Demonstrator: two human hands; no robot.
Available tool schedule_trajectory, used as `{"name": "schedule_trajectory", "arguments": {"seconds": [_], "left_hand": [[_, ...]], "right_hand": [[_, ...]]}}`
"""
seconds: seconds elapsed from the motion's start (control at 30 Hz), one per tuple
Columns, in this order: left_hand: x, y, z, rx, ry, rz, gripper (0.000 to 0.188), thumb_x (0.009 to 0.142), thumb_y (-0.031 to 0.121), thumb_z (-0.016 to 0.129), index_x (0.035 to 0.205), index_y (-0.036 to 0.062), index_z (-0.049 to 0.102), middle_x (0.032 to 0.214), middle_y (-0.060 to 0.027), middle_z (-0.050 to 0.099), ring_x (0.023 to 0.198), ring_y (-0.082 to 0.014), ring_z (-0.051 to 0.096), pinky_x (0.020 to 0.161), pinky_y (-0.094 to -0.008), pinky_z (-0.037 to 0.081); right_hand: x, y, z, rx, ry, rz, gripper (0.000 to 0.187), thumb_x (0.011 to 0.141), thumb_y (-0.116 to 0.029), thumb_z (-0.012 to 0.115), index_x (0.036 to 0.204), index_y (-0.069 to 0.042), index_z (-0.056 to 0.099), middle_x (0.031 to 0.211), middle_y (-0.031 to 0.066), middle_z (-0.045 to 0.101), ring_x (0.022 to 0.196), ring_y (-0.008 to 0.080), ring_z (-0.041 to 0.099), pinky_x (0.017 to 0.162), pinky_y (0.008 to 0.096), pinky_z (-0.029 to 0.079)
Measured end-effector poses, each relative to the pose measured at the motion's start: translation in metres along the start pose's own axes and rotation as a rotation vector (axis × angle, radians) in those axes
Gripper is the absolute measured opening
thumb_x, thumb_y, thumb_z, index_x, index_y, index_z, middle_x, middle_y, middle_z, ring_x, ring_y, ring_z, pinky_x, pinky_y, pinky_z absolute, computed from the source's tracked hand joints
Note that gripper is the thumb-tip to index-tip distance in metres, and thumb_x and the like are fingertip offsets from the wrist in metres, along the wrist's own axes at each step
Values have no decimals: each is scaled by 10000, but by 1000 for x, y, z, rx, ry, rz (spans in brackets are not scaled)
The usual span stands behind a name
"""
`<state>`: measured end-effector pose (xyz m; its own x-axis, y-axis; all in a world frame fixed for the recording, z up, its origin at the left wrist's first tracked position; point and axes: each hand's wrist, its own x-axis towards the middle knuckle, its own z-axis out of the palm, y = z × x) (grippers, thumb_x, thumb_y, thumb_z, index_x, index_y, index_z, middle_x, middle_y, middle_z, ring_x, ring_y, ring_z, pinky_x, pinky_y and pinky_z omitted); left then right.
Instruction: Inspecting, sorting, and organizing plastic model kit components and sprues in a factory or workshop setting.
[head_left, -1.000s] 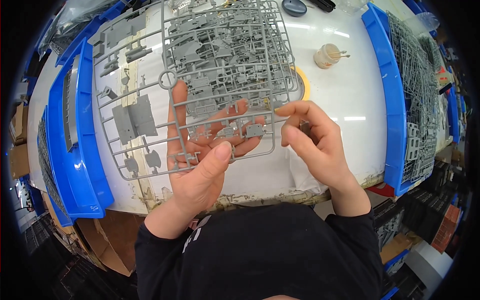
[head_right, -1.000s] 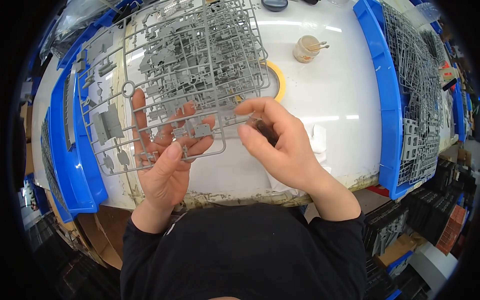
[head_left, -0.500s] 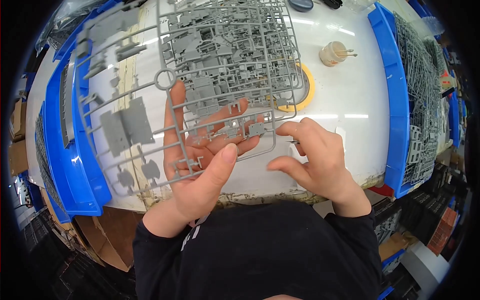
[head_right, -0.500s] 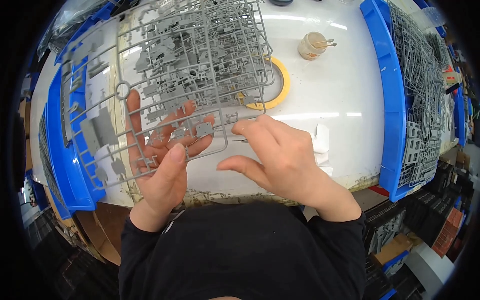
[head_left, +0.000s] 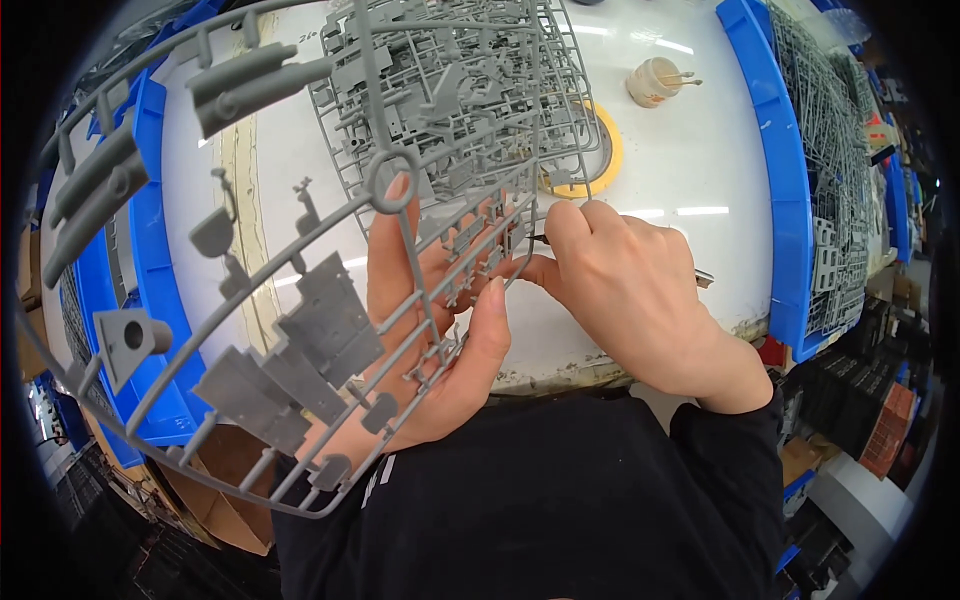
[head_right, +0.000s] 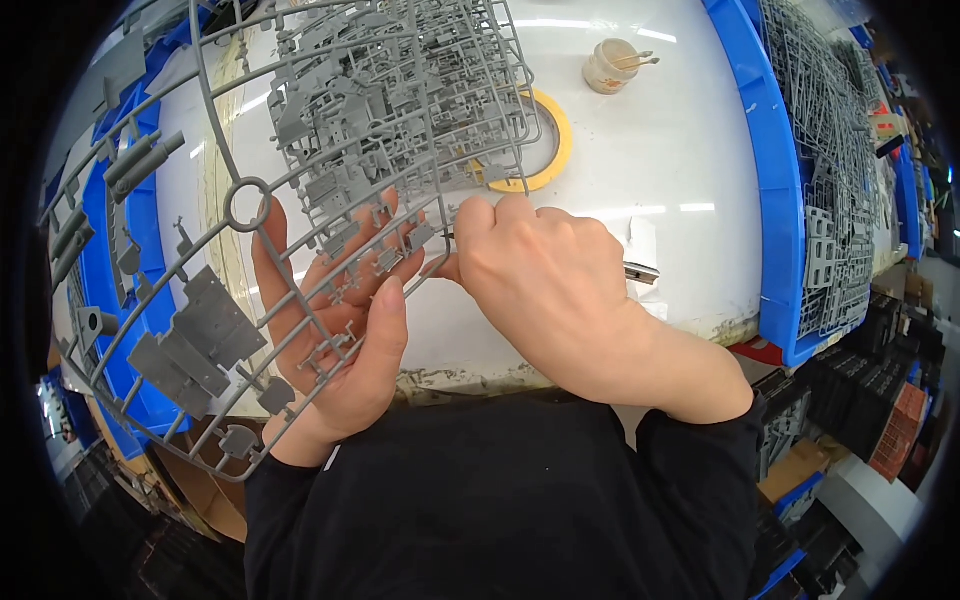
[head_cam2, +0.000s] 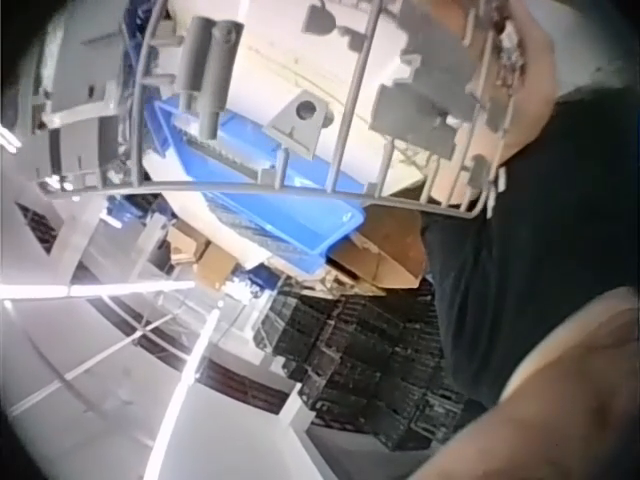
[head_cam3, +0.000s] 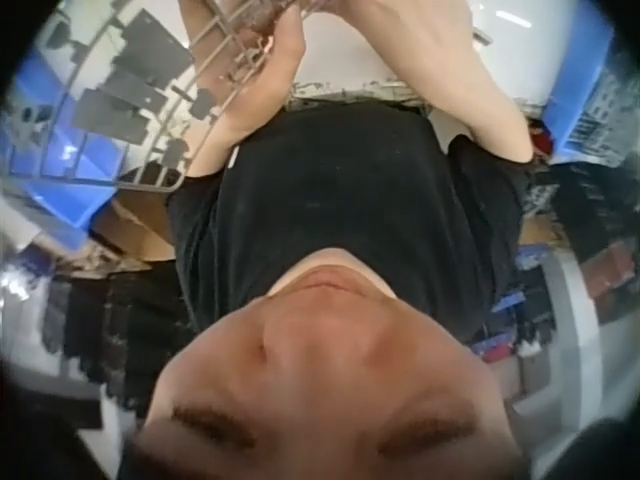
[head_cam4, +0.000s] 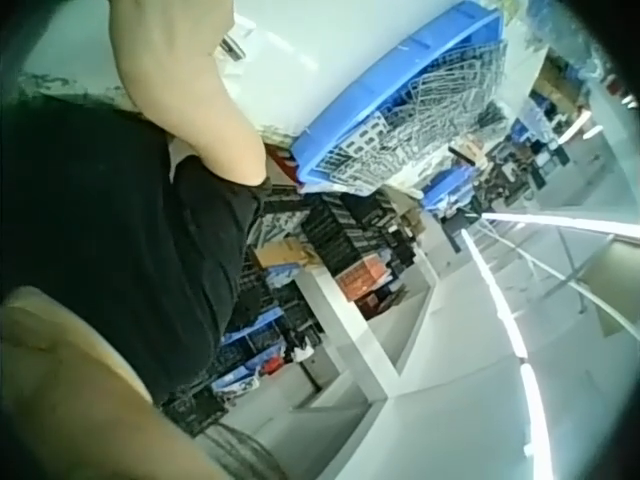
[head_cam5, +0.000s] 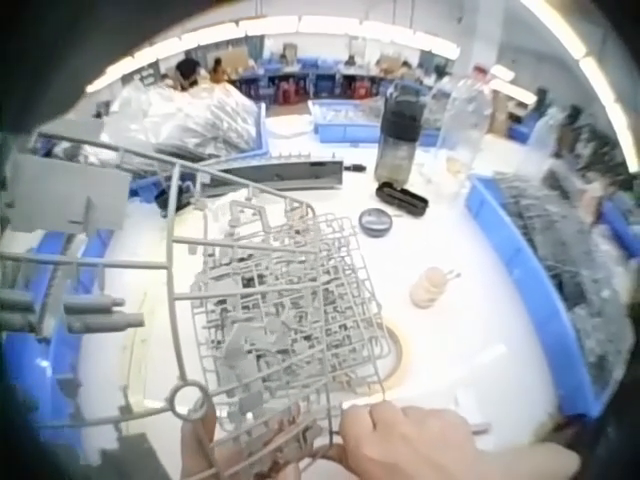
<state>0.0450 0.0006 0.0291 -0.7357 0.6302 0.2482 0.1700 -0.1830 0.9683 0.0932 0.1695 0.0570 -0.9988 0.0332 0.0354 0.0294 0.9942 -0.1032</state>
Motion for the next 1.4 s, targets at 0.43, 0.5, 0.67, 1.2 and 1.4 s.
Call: {"name": "schedule_trajectory", "arguments": {"seconds": [0.43, 0.5, 0.67, 1.2, 1.4], "left_hand": [[-2, 1, -2, 96, -43, 93, 847, 859, -146, 456, 1494, 122, -37, 1356, -252, 437, 1207, -324, 526, 955, -382, 500], [-3, 1, -3, 142, -49, 74, 845, 860, -150, 451, 1495, 125, -34, 1357, -255, 435, 1196, -322, 535, 951, -382, 503], [-4, 1, -1, 172, -49, 61, 837, 862, -154, 442, 1495, 126, -28, 1361, -259, 432, 1181, -318, 546, 945, -383, 507], [-1, 1, 6, -142, 82, 58, 748, 878, -97, 478, 1483, 62, 68, 1345, -234, 465, 1117, -312, 588, 887, -355, 530], [-1, 1, 10, -170, 253, -42, 730, 885, -81, 486, 1480, 56, 87, 1354, -250, 442, 1124, -326, 585, 898, -353, 529]], "right_hand": [[0, -8, -2, -45, 9, 33, 342, 813, -332, 686, 746, -57, 493, 616, 49, 487, 429, 202, 496, 388, 309, 393], [0, -9, -3, -78, -40, 39, 332, 825, -333, 670, 748, -56, 506, 621, 51, 495, 438, 205, 502, 398, 310, 399], [-2, -9, 1, -89, -94, 35, 319, 847, -331, 643, 737, -51, 535, 620, 60, 521, 449, 210, 509, 419, 312, 406], [2, 19, -2, 925, -389, 118, 359, 878, -251, 642, 633, -15, 528, 525, 61, 528, 456, 197, 518, 456, 316, 397], [0, 20, 12, 1068, -178, 129, 150, 822, -105, 686, 743, -21, 590, 570, 15, 499, 483, 117, 365, 488, 249, 337]]}}
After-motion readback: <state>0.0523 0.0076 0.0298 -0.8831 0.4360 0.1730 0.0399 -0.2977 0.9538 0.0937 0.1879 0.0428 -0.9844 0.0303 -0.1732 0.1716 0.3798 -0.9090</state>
